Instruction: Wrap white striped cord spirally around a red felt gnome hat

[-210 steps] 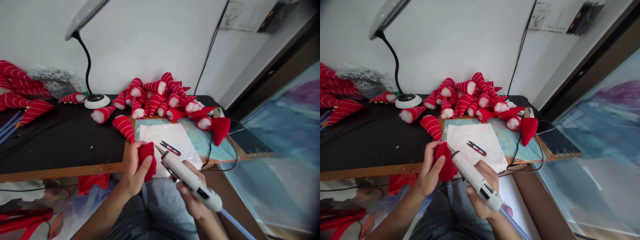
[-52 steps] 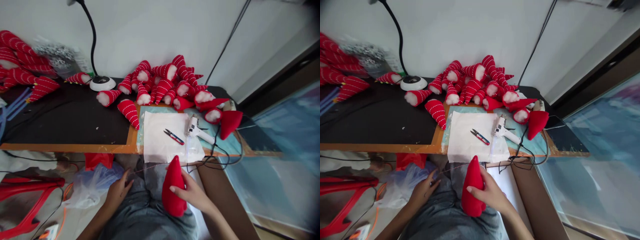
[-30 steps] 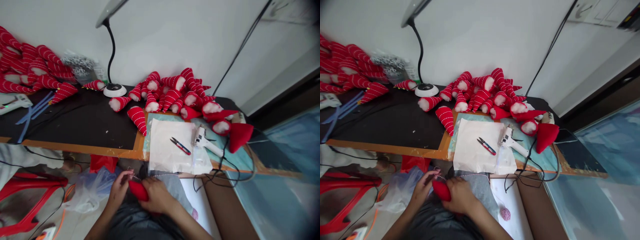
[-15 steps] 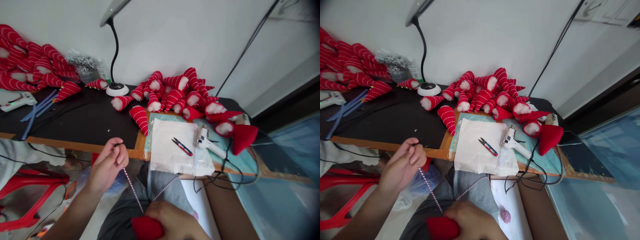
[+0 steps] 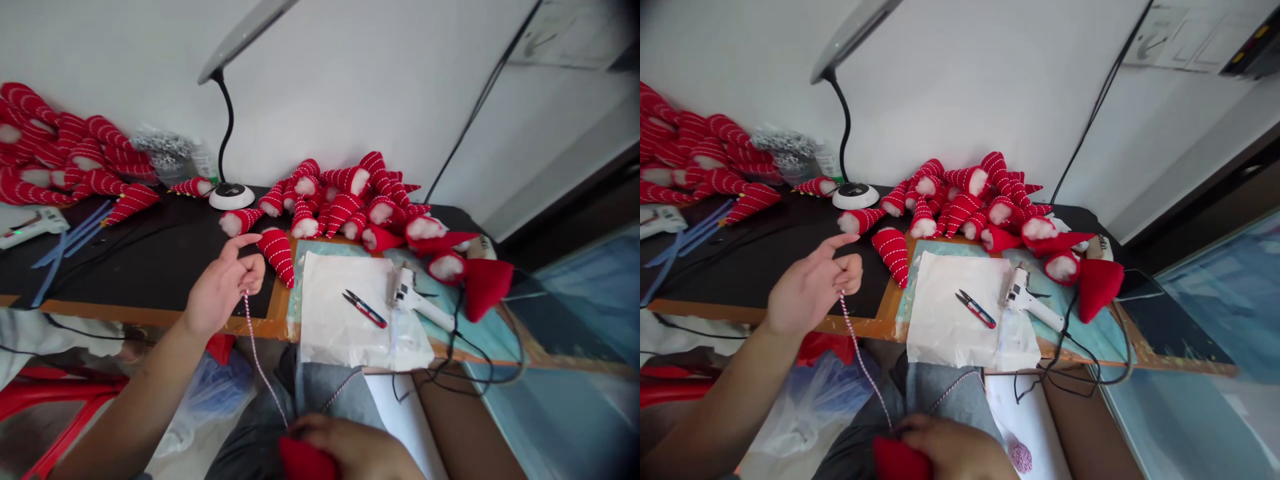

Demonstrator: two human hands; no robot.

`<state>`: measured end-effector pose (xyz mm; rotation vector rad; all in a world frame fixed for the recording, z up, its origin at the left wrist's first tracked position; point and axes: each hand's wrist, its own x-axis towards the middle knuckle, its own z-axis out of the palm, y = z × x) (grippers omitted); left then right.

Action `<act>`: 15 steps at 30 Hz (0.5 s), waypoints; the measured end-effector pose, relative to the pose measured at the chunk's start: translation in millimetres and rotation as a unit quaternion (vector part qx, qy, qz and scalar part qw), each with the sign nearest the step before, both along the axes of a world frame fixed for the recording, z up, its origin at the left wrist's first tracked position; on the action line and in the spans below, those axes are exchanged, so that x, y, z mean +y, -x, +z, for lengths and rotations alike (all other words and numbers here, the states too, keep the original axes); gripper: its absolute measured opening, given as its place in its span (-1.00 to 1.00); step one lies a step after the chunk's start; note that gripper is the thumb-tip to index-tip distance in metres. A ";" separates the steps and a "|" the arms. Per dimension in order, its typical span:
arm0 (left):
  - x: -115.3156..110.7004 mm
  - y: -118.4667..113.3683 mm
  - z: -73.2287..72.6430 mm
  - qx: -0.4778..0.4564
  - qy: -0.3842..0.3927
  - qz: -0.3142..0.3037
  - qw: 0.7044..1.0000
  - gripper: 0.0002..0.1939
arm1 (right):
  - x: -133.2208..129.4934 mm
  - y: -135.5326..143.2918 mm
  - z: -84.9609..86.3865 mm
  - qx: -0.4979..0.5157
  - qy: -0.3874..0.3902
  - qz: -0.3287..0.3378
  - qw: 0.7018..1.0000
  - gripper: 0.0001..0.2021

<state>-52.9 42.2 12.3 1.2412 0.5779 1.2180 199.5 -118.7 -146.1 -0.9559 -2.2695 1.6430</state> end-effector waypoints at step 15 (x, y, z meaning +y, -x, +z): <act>-26.7 -46.1 -47.4 0.054 -0.016 -0.199 0.978 -0.18 | 27.9 5.7 93.0 0.279 -0.064 -0.358 0.889 -0.57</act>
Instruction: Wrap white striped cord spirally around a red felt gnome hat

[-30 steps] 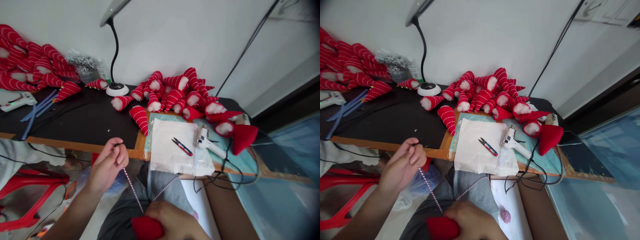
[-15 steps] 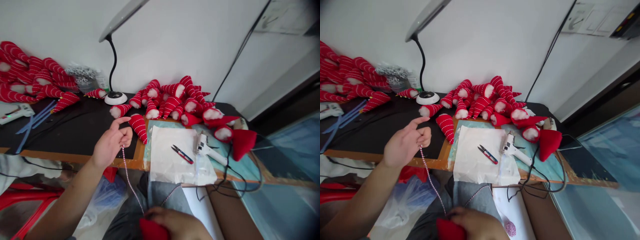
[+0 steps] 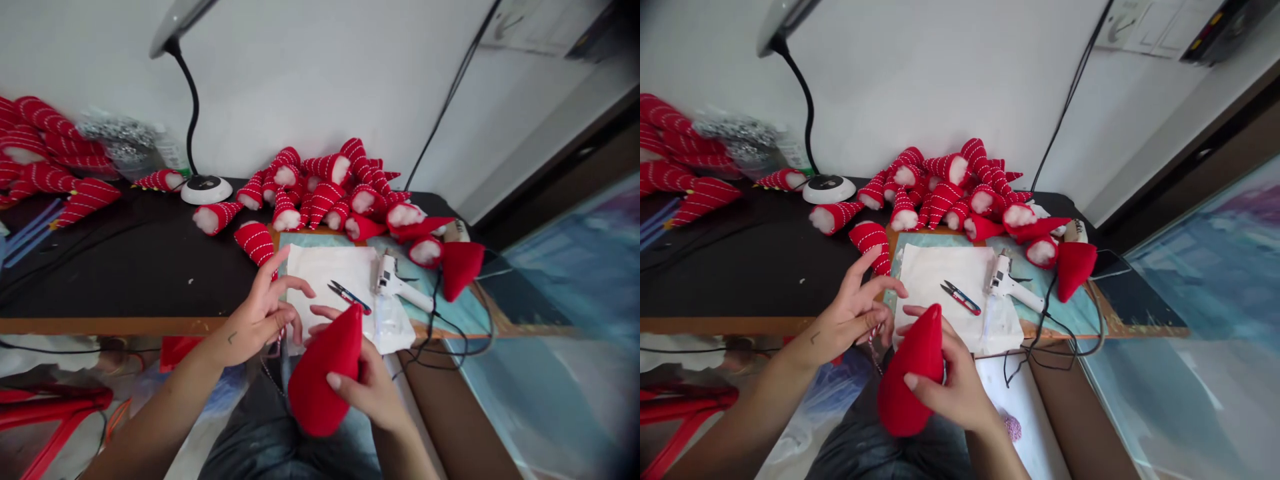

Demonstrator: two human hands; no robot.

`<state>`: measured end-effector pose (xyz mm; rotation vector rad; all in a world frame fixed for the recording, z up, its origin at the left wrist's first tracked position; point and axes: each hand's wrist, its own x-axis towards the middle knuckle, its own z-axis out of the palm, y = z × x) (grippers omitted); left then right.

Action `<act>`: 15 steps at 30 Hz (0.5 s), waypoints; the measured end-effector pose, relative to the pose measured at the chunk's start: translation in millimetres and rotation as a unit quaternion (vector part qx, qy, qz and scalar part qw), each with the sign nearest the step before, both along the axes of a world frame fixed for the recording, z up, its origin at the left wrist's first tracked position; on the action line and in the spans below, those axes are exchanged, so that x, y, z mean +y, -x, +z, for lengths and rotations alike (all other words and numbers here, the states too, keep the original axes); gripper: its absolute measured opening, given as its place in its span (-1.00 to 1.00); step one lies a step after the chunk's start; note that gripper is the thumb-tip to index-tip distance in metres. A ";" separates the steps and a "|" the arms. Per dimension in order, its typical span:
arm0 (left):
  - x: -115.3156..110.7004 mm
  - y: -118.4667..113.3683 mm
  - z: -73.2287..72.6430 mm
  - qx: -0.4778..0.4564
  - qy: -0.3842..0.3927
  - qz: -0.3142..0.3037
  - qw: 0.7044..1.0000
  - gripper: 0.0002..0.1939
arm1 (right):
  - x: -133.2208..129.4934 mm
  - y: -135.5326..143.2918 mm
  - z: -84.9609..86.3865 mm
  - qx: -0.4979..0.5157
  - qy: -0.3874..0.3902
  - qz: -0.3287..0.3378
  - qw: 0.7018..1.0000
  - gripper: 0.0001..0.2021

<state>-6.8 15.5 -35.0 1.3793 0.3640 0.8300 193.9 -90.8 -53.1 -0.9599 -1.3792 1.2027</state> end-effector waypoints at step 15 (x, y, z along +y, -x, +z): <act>-9.5 13.7 -0.9 0.035 0.171 -0.159 0.972 -0.19 | 9.3 -9.1 -5.6 0.090 0.150 0.169 0.970 -0.59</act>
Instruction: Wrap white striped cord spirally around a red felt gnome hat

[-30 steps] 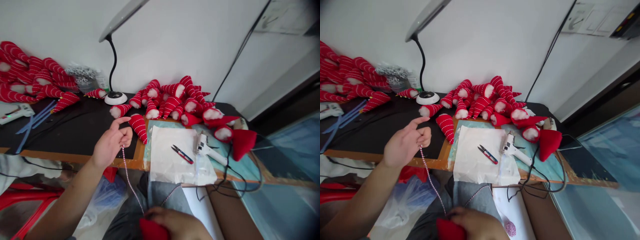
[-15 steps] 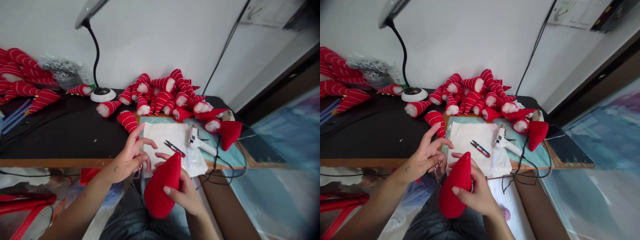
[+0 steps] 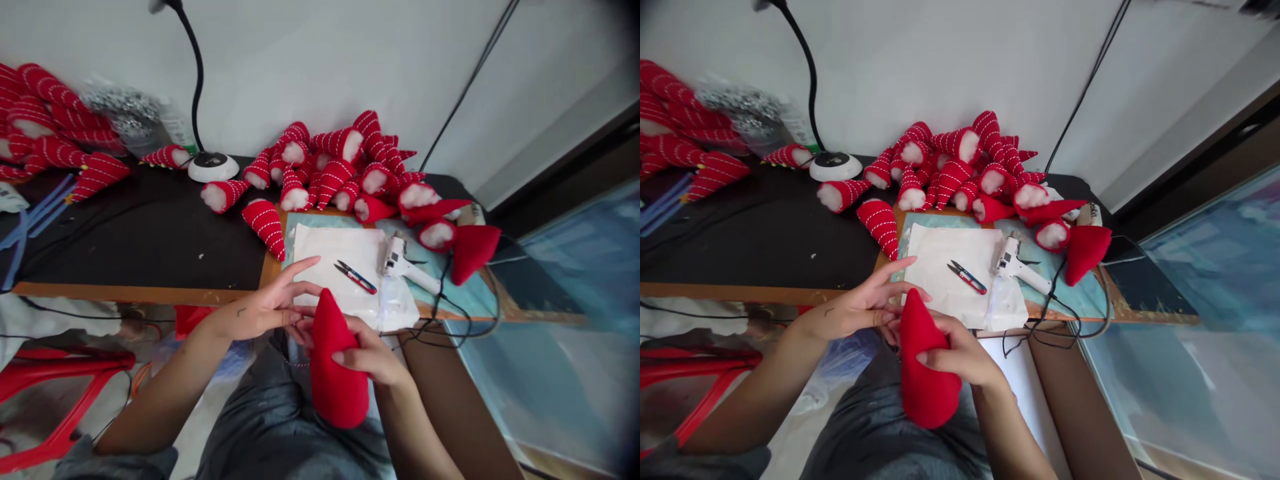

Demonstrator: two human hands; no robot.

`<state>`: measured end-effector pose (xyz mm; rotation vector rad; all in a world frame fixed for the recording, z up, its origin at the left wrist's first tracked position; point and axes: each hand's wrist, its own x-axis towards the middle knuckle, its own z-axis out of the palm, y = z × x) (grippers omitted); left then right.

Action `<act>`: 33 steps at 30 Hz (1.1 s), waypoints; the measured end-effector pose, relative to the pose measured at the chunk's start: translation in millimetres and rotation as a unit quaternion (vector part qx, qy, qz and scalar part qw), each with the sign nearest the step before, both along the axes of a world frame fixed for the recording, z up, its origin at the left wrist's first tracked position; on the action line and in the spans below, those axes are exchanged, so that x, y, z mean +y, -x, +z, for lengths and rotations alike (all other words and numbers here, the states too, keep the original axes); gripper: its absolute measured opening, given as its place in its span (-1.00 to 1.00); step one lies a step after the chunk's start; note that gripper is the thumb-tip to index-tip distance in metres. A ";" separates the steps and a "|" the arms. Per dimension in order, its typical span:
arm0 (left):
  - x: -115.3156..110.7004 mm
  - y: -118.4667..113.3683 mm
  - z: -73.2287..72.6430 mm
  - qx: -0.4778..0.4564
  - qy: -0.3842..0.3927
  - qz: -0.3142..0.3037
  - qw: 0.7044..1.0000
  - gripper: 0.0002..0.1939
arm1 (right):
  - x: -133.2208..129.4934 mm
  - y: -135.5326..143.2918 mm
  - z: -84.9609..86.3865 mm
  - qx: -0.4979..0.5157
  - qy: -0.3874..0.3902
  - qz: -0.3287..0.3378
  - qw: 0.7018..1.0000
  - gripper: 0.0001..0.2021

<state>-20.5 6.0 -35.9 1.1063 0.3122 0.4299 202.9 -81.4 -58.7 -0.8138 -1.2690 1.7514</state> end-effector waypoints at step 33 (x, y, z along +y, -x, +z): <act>-15.6 -25.1 -22.2 0.097 -0.121 0.373 0.915 -0.80 | 1.3 10.5 -19.2 0.132 0.099 -0.223 0.961 -0.57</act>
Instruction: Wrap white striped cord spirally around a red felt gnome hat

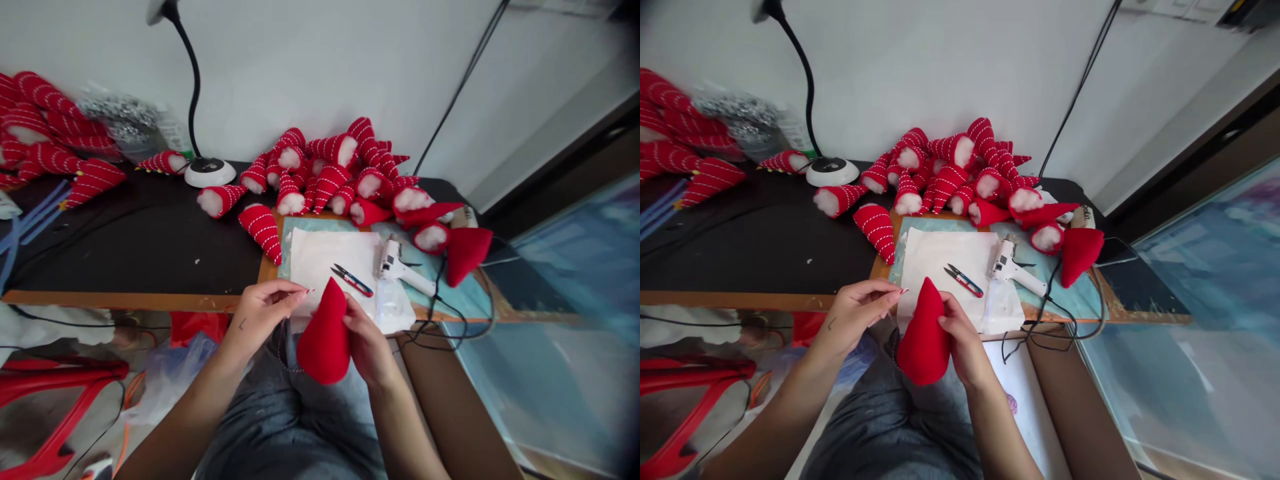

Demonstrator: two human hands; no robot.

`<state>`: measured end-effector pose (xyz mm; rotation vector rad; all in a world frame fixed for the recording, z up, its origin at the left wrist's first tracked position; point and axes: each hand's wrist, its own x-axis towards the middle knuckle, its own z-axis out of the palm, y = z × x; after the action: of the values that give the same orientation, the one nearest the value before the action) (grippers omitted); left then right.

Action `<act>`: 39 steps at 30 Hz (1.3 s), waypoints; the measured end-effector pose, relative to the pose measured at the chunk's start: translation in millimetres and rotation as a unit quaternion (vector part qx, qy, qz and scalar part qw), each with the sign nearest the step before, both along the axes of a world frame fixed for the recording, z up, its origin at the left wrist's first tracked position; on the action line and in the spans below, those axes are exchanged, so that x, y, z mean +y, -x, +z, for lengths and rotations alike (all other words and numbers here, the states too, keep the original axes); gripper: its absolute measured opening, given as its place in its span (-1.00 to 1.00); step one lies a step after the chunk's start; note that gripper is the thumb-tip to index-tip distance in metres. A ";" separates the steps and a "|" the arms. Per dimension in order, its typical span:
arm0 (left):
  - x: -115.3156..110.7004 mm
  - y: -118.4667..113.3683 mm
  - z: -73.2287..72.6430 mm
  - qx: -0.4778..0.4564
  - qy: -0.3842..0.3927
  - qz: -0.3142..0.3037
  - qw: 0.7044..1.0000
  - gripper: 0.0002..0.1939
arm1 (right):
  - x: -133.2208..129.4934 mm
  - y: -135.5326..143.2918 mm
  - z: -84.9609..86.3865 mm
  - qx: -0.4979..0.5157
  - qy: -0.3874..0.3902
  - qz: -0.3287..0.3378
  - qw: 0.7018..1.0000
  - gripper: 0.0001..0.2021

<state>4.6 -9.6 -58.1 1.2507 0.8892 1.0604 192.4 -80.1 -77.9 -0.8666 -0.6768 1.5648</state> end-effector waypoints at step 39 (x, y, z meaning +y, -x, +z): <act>-30.3 -39.7 21.5 -0.128 0.032 0.016 0.991 -0.77 | -8.9 10.4 -2.0 -0.009 -0.028 -0.006 1.000 -0.65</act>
<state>44.3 -39.9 -36.6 1.0228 0.7422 1.1779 182.0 -89.1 -79.9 -0.8420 -0.7244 1.5227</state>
